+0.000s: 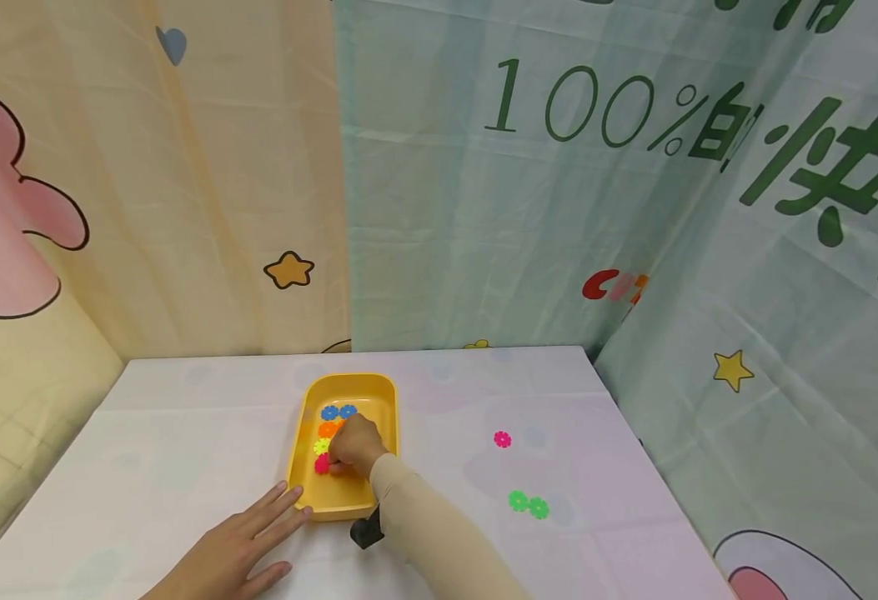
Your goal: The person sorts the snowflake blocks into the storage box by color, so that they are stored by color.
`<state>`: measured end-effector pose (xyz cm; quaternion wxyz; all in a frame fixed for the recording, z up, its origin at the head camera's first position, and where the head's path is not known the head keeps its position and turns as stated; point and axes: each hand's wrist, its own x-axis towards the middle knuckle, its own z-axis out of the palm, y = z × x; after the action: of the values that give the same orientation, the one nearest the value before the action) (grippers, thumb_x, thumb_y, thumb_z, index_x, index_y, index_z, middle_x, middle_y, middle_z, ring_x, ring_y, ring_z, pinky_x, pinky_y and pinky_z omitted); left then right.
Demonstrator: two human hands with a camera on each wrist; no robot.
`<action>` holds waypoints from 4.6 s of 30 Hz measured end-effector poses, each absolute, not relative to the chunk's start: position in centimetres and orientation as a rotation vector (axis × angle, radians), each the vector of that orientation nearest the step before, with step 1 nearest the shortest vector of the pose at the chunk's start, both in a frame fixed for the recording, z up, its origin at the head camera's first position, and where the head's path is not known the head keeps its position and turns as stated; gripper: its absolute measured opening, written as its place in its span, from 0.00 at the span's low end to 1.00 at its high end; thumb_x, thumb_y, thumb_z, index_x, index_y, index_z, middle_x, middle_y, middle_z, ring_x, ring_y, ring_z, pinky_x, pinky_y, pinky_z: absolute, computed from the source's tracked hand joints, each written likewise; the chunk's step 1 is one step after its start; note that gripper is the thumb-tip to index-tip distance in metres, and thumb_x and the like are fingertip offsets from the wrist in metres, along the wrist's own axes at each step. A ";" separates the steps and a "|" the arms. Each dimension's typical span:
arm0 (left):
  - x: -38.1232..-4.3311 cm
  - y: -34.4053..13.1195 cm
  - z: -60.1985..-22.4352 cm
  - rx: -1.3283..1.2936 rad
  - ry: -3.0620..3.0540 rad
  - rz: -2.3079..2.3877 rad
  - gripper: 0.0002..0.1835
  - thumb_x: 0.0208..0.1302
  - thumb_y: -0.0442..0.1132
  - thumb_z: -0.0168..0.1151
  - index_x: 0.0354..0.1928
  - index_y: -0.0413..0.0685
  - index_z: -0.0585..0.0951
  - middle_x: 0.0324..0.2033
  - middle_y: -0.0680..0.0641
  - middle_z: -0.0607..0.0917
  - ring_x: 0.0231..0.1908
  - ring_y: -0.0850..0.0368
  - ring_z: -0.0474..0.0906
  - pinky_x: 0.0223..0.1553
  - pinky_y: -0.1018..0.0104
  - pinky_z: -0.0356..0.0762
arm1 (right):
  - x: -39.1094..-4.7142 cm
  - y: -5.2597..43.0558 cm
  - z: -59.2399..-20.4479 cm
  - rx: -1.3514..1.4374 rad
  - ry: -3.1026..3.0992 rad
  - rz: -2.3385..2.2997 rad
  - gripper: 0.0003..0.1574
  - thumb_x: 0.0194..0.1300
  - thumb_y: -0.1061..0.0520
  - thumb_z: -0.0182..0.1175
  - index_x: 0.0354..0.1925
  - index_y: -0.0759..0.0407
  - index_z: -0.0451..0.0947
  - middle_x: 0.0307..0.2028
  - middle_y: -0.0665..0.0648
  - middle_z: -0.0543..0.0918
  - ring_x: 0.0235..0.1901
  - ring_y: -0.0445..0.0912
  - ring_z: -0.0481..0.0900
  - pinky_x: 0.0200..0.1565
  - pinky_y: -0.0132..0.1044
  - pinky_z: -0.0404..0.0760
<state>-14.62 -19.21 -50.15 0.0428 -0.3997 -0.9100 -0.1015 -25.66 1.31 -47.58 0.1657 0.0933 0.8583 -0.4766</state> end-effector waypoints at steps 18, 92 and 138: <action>-14.8 -18.9 -49.7 -1.209 -2.926 -0.318 0.37 0.67 0.64 0.61 0.75 0.64 0.69 0.75 0.49 0.69 0.73 0.43 0.65 0.58 0.47 0.80 | -25.8 0.7 -47.9 0.374 2.485 -1.332 0.04 0.62 0.68 0.68 0.30 0.65 0.84 0.22 0.56 0.81 0.20 0.48 0.86 0.26 0.32 0.85; -14.4 -18.8 -49.6 -1.178 -2.894 -0.349 0.37 0.66 0.61 0.65 0.75 0.65 0.69 0.74 0.49 0.70 0.72 0.44 0.66 0.57 0.47 0.81 | -23.9 31.3 -46.8 0.776 2.350 -1.840 0.18 0.71 0.61 0.60 0.53 0.74 0.74 0.32 0.56 0.82 0.26 0.43 0.81 0.31 0.32 0.85; -14.4 -18.7 -49.7 -1.161 -2.944 -0.383 0.38 0.65 0.63 0.64 0.75 0.64 0.68 0.75 0.48 0.68 0.73 0.42 0.65 0.57 0.46 0.81 | -24.0 28.8 -49.6 0.664 2.673 -1.289 0.16 0.59 0.62 0.71 0.44 0.66 0.78 0.32 0.59 0.79 0.20 0.45 0.70 0.23 0.34 0.75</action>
<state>-14.38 -18.67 -49.68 -0.0231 -0.3640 -0.9233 -0.1201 -24.02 28.79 -49.59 0.0506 0.2182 0.8779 -0.4233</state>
